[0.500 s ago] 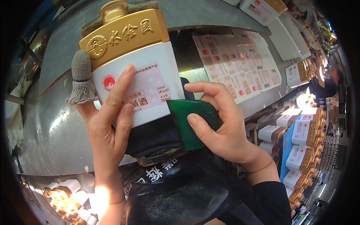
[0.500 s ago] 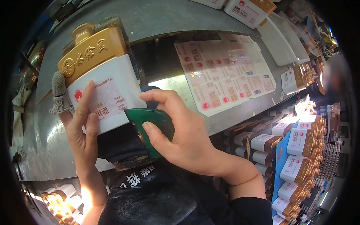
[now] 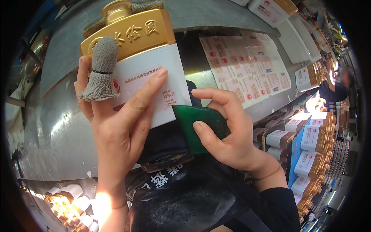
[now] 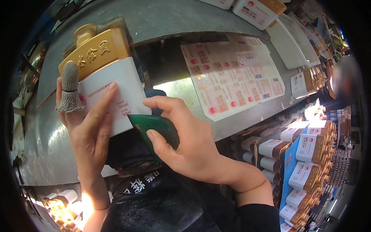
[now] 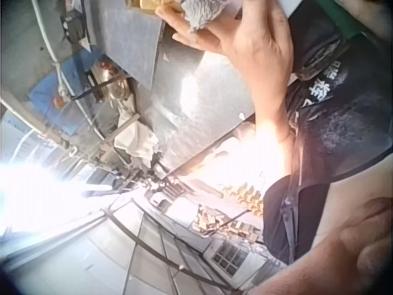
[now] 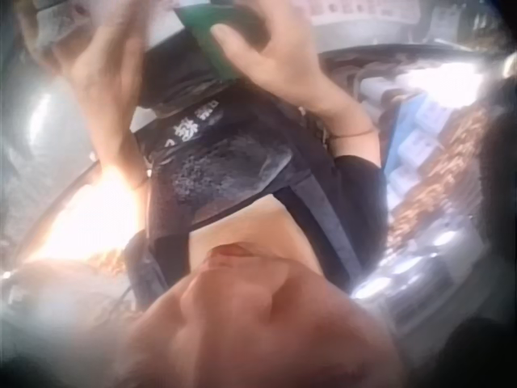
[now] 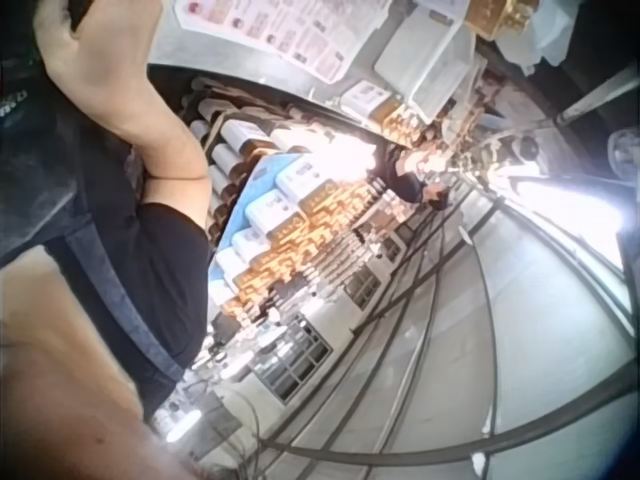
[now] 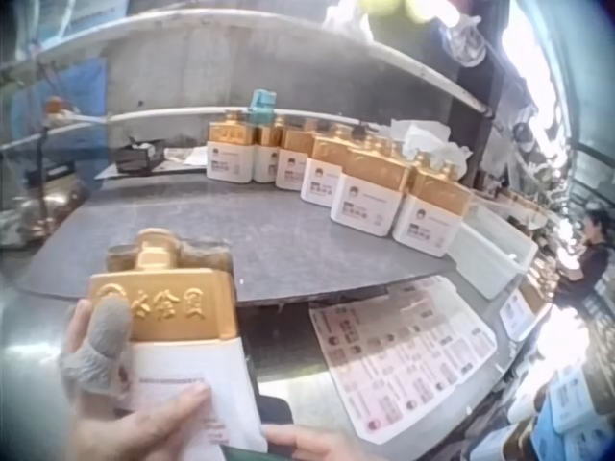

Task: The person applies adhesive labels to the sides of gold and white bottles using a green plastic squeegee to smooth them out. They handle the bottles one by one, peeling the backing from the labels and pressing them onto the containers before placing the finished items on a nearby table.

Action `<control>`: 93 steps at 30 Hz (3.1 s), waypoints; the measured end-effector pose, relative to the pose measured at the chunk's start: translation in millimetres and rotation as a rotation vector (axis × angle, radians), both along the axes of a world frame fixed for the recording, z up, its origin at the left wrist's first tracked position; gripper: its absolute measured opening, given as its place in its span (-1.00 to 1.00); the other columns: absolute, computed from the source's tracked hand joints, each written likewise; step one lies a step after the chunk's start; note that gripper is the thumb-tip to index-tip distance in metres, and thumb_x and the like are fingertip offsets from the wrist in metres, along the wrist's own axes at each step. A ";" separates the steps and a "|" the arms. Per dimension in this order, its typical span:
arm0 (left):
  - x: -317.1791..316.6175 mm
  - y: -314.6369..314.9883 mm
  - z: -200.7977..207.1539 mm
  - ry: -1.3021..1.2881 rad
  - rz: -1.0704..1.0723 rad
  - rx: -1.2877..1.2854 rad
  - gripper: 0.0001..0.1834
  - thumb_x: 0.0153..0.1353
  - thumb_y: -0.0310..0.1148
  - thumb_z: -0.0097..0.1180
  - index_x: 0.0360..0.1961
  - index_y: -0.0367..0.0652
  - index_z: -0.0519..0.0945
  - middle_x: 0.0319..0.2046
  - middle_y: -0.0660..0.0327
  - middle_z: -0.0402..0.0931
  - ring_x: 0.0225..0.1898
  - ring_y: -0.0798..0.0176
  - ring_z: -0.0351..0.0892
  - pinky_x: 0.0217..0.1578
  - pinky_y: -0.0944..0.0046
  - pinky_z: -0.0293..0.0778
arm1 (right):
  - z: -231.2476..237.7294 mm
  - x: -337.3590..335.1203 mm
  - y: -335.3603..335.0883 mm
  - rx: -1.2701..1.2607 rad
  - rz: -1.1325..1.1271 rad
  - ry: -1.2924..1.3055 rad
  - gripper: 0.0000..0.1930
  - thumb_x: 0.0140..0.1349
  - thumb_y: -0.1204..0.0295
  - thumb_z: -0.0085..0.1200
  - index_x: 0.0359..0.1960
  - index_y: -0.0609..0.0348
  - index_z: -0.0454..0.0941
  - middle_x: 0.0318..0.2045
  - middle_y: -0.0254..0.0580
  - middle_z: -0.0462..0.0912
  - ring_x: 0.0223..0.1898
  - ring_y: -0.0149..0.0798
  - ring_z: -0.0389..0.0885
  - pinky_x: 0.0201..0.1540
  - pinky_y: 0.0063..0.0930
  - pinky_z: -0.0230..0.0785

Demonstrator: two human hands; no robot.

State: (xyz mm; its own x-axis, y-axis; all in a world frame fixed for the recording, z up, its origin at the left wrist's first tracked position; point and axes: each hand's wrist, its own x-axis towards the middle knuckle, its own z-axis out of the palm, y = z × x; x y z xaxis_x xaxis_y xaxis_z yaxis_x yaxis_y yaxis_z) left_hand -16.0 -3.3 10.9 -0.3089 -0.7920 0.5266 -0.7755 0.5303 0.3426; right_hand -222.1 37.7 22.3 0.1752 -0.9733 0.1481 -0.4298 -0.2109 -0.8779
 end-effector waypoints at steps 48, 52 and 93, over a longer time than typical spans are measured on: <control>-1.0 -0.2 -1.8 -0.006 0.002 0.025 -0.54 0.15 -0.53 0.10 0.08 0.11 0.66 0.42 -0.06 0.06 0.48 -0.10 -0.18 0.38 0.07 -0.14 | -2.0 0.2 -1.4 0.109 -0.060 -0.082 -0.55 0.16 0.56 0.15 0.12 0.18 0.39 -0.35 -0.17 0.57 -0.37 -0.36 0.57 -0.25 -0.51 0.42; -0.8 -1.0 -1.0 -0.034 0.006 -0.006 -0.54 0.14 -0.51 0.12 0.07 0.12 0.66 0.42 -0.06 0.06 0.48 -0.10 -0.17 0.38 0.07 -0.14 | -5.5 1.0 -0.8 0.098 -0.072 -0.102 -0.55 0.17 0.55 0.15 0.12 0.18 0.39 -0.34 -0.17 0.57 -0.37 -0.36 0.57 -0.24 -0.51 0.42; 19.0 5.6 -9.7 1.101 -0.164 0.480 -0.17 0.15 -0.55 0.20 0.42 -0.20 0.08 0.37 0.10 0.06 0.31 0.14 0.20 0.22 0.08 0.42 | 23.1 6.0 -65.8 0.189 0.079 0.151 -0.61 0.09 0.28 0.36 -0.61 0.19 0.37 -0.70 -0.37 0.44 -0.61 -0.56 0.32 -0.57 -0.56 0.14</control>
State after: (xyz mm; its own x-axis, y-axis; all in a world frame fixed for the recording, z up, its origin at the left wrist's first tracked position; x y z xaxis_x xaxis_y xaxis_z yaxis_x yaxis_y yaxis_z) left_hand 3.0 2.3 1.2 0.0045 -0.9723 0.2338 0.1190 0.2327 0.9652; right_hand -216.1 -28.1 45.4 0.2577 -0.9637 -0.0692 -0.5477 -0.0867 -0.8322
